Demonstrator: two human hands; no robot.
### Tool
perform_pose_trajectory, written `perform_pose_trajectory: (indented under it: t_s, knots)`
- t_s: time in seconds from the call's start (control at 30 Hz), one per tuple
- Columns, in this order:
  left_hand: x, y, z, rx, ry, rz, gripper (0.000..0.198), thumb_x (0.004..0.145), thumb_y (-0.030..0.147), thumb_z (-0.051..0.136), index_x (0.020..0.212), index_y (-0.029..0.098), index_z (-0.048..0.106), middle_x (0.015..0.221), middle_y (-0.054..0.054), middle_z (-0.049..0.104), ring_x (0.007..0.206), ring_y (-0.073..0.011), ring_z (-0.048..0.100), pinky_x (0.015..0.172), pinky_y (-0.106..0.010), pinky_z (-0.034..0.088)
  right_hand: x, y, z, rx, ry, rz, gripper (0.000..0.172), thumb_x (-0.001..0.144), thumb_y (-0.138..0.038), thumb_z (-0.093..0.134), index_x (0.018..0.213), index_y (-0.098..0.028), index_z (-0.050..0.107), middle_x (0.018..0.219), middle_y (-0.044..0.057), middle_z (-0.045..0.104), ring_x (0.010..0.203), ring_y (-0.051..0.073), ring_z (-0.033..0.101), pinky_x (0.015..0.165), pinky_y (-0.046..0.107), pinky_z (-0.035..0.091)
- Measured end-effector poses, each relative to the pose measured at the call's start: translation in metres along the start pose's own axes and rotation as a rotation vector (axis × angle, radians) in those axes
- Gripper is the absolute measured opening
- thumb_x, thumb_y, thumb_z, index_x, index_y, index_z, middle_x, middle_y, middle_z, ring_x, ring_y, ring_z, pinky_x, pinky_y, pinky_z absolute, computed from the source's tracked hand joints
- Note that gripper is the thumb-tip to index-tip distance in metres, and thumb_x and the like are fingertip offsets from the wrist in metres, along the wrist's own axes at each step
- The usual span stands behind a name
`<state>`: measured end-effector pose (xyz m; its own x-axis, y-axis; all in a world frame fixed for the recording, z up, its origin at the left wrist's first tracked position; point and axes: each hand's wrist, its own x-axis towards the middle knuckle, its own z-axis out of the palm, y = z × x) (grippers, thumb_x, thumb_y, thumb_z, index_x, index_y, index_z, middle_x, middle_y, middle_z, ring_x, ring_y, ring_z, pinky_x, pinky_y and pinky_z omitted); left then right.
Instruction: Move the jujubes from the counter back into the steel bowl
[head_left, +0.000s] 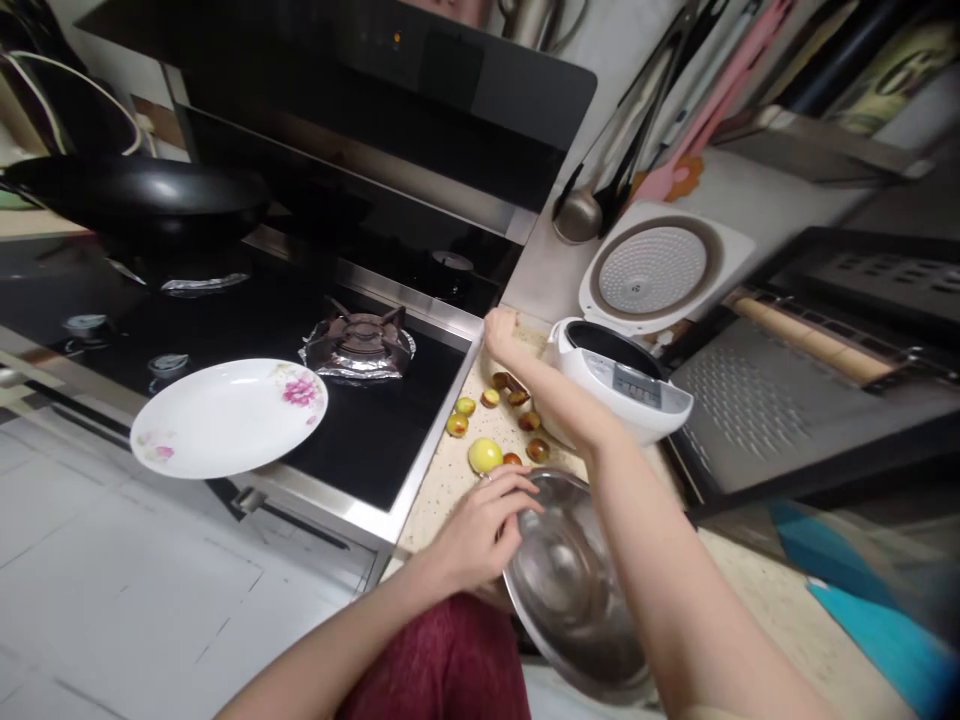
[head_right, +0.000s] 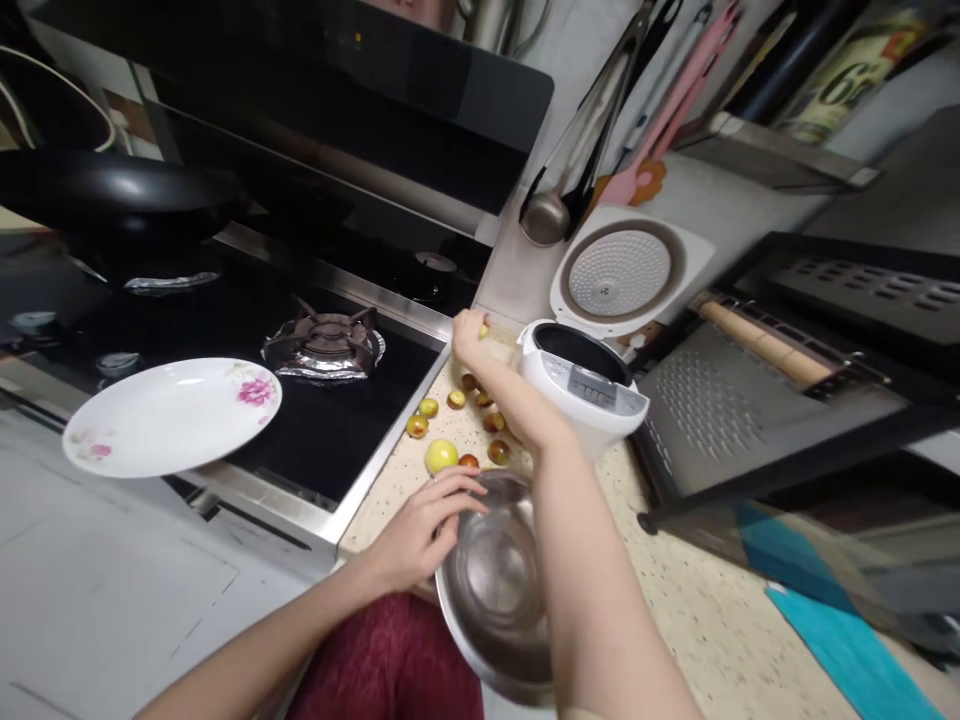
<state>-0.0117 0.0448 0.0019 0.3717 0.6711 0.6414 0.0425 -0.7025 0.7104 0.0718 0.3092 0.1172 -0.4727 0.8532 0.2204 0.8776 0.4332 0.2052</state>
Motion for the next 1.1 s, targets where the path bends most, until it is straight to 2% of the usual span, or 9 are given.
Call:
perform_pose_trajectory:
  t_s: [0.13,0.27,0.33,0.43,0.53,0.7,0.83,0.97,1.1]
  knots:
    - [0.001,-0.001,-0.003,-0.003,0.019,0.027,0.035,0.091,0.005,0.044,0.1,0.017,0.075,0.117,-0.011,0.073,0.128,-0.0265,0.061,0.114,-0.045,0.048,-0.048,-0.02,-0.016,0.068,0.003,-0.045,0.044,0.086,-0.024,0.081,0.121,-0.004,0.064,0.113,0.021,0.07,0.1,0.028,0.067,0.088,0.039,0.055]
    - [0.002,-0.001,-0.007,-0.039,0.144,-0.035,0.033,0.094,0.01,0.044,0.095,0.017,0.076,0.109,-0.01,0.074,0.111,-0.0248,0.067,0.102,-0.041,0.052,-0.134,-0.003,-0.019,0.199,-0.045,-0.17,0.044,0.072,-0.024,0.082,0.112,-0.015,0.064,0.099,0.007,0.072,0.086,0.021,0.065,0.074,0.028,0.048]
    - [0.003,-0.002,-0.009,-0.04,0.253,-0.075,0.033,0.096,0.012,0.042,0.095,0.017,0.075,0.105,-0.009,0.074,0.104,-0.0241,0.068,0.097,-0.039,0.052,-0.165,0.012,-0.014,0.513,-0.116,-0.231,0.041,0.07,-0.019,0.077,0.109,-0.014,0.064,0.098,0.007,0.072,0.083,0.02,0.063,0.073,0.028,0.046]
    - [0.005,-0.007,-0.009,0.039,0.385,-0.131,0.03,0.095,0.014,0.043,0.096,0.018,0.073,0.105,-0.008,0.072,0.105,-0.0245,0.066,0.1,-0.039,0.05,-0.186,0.027,-0.003,0.624,-0.153,-0.259,0.039,0.068,-0.018,0.075,0.106,-0.014,0.066,0.093,0.005,0.072,0.08,0.019,0.064,0.073,0.027,0.047]
    - [0.005,-0.011,-0.01,0.083,0.415,-0.153,0.028,0.096,0.018,0.044,0.098,0.017,0.072,0.11,-0.009,0.071,0.11,-0.025,0.064,0.106,-0.04,0.046,-0.19,0.03,0.008,0.689,-0.132,-0.274,0.037,0.069,-0.017,0.075,0.106,-0.014,0.068,0.097,0.006,0.075,0.084,0.02,0.067,0.077,0.029,0.051]
    - [0.004,-0.007,-0.011,0.112,0.378,-0.13,0.03,0.098,0.022,0.043,0.1,0.017,0.073,0.112,-0.01,0.071,0.109,-0.0248,0.064,0.102,-0.038,0.048,-0.203,0.033,0.018,0.799,-0.021,-0.242,0.03,0.073,-0.012,0.072,0.103,-0.016,0.075,0.105,0.008,0.079,0.095,0.024,0.073,0.09,0.036,0.056]
    - [0.002,0.003,-0.01,0.105,0.248,-0.066,0.031,0.095,0.02,0.045,0.09,0.017,0.075,0.102,-0.009,0.075,0.101,-0.0235,0.067,0.098,-0.037,0.05,-0.229,0.045,0.029,0.872,0.117,-0.138,0.025,0.088,-0.018,0.064,0.11,-0.015,0.075,0.115,0.014,0.078,0.107,0.027,0.074,0.1,0.043,0.056]
    - [0.001,0.009,-0.011,0.093,0.091,0.026,0.034,0.097,0.022,0.044,0.089,0.016,0.077,0.104,-0.011,0.077,0.106,-0.0253,0.068,0.101,-0.04,0.05,-0.252,0.055,0.039,0.917,0.197,-0.062,0.029,0.097,-0.025,0.058,0.119,-0.015,0.073,0.122,0.016,0.077,0.107,0.026,0.075,0.098,0.043,0.058]
    - [-0.001,0.005,-0.014,0.067,0.074,0.03,0.035,0.1,0.024,0.045,0.092,0.015,0.077,0.107,-0.013,0.077,0.109,-0.0266,0.069,0.103,-0.043,0.051,-0.257,0.059,0.043,0.94,0.198,-0.063,0.025,0.095,-0.024,0.063,0.115,-0.019,0.077,0.119,0.012,0.079,0.109,0.026,0.074,0.1,0.043,0.057]
